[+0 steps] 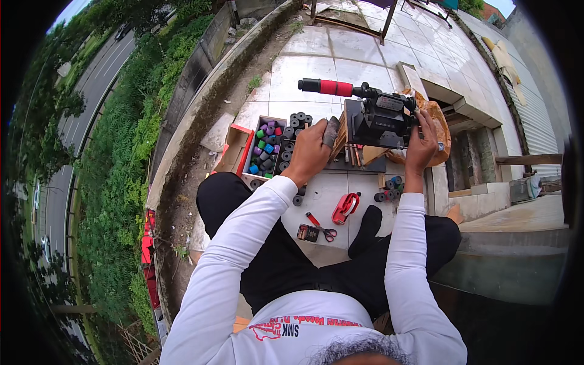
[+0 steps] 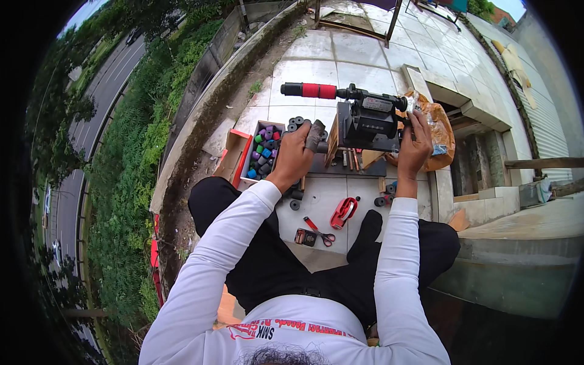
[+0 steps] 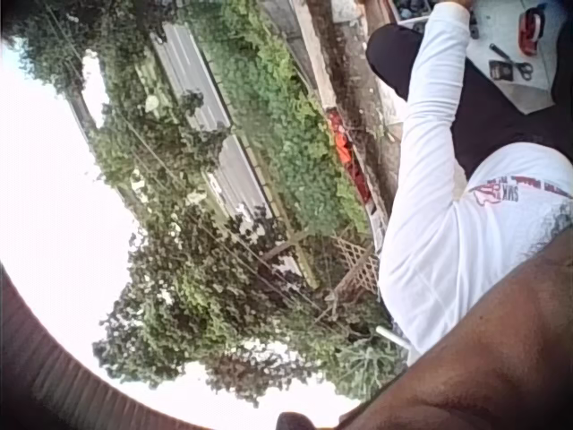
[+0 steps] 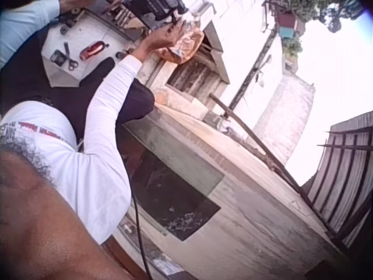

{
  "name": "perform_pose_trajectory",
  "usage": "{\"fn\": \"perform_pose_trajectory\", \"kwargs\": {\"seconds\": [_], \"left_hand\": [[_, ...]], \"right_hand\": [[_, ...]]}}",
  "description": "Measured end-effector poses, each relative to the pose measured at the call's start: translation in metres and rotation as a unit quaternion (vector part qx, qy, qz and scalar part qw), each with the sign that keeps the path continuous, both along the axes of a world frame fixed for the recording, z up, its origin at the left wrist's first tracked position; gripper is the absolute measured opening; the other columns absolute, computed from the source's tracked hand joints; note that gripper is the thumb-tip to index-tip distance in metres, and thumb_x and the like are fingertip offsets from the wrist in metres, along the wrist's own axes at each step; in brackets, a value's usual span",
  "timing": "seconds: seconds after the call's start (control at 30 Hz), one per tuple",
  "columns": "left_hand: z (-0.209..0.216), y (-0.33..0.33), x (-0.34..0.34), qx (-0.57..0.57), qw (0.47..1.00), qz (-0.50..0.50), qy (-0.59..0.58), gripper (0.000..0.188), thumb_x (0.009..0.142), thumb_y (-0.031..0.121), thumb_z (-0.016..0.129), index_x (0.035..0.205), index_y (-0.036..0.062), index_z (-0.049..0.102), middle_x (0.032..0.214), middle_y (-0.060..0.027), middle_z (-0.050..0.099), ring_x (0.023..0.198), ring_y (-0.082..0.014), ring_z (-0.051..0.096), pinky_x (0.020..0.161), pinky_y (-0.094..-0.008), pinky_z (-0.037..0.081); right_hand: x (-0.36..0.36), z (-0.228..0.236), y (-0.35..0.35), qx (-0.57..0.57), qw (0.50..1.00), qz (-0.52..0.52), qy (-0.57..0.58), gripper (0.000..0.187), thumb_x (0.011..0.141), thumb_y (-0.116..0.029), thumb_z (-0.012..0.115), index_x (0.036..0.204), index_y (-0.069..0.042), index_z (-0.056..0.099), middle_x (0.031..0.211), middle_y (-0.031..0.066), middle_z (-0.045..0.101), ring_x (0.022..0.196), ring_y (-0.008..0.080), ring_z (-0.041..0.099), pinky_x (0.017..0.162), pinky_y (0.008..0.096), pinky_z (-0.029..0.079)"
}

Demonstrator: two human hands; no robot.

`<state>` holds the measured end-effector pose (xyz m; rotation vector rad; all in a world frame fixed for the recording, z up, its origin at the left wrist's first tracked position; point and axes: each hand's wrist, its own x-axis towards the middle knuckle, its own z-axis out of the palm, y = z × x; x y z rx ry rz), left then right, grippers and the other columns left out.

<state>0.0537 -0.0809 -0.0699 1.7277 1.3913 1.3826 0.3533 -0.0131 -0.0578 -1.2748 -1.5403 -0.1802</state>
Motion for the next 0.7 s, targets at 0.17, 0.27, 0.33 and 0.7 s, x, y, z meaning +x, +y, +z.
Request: {"fn": "perform_pose_trajectory", "kwargs": {"seconds": [0.17,0.27,0.33,0.7], "left_hand": [[-0.002,0.000,0.001,-0.012,1.000,-0.002,0.003,0.030,0.109,0.024,0.059,0.094,-0.0024,0.057,0.078,-0.0307,0.062,0.078,-0.0546,0.061,0.068,-0.0557,0.046],[-0.002,0.001,0.000,-0.015,1.000,-0.001,0.013,0.029,0.109,0.023,0.058,0.095,-0.0024,0.057,0.078,-0.0306,0.062,0.079,-0.0548,0.061,0.069,-0.0558,0.047],[-0.003,0.002,0.000,-0.007,1.000,-0.002,0.012,0.029,0.109,0.023,0.058,0.095,-0.0023,0.057,0.079,-0.0306,0.062,0.079,-0.0547,0.061,0.069,-0.0558,0.047],[-0.009,0.007,0.005,0.013,1.000,-0.013,0.009,0.029,0.110,0.025,0.057,0.097,-0.0013,0.057,0.079,-0.0303,0.063,0.080,-0.0537,0.062,0.070,-0.0564,0.047]], "right_hand": [[0.005,0.018,0.042,-0.016,0.999,0.019,-0.022,0.037,0.094,0.006,0.072,0.128,-0.006,0.080,0.132,0.0100,0.078,0.122,0.0256,0.074,0.098,0.0375,0.059],[0.005,0.017,0.064,-0.026,0.999,0.038,-0.022,0.036,0.092,0.007,0.074,0.125,-0.006,0.081,0.128,0.0129,0.079,0.120,0.0285,0.075,0.098,0.0375,0.060],[0.006,0.014,0.075,-0.039,0.997,0.064,-0.024,0.034,0.091,0.005,0.075,0.123,-0.006,0.081,0.125,0.0126,0.079,0.116,0.0289,0.076,0.098,0.0383,0.059],[0.015,-0.050,0.065,-0.100,0.991,0.074,-0.052,0.033,0.089,0.002,0.077,0.121,-0.005,0.080,0.122,0.0166,0.079,0.109,0.0325,0.078,0.095,0.0401,0.059]]}}
